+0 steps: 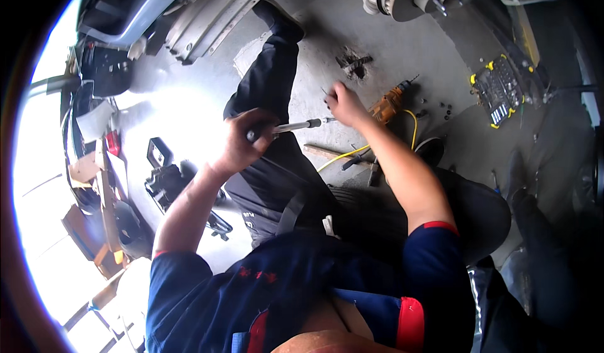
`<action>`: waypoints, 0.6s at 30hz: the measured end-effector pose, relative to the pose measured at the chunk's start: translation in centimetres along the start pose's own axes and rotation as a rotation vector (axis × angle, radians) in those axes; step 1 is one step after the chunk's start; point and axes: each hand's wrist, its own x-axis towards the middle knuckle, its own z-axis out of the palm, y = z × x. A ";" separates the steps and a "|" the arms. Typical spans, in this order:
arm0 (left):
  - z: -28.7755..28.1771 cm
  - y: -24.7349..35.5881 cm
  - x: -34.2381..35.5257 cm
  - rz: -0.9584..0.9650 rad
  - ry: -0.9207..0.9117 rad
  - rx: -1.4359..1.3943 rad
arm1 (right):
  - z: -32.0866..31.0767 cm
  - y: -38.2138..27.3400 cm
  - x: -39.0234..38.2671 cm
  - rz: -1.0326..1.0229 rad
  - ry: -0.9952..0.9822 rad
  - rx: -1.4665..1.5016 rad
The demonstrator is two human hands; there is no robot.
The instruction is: The person uses a riveting tool to install a black plastic trim piece onto a vehicle. The person loads rivets into the tool, positions the trim against the car body with assistance, and operates the tool handles to secure the part.
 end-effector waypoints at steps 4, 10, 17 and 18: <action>0.0 0.7 0.4 0.072 -0.053 -0.003 | -7.2 -14.2 -0.1 -0.249 -0.331 0.339; -0.7 -1.1 -0.7 0.047 -0.001 0.031 | -8.5 -25.0 -6.0 -0.654 -0.288 -0.031; 0.1 -1.9 -1.6 0.162 0.038 0.000 | -6.1 -25.7 -7.2 -0.765 -0.153 -0.220; 0.2 -2.2 -1.7 0.148 0.031 0.021 | -5.9 -26.0 -7.6 -0.746 -0.142 -0.219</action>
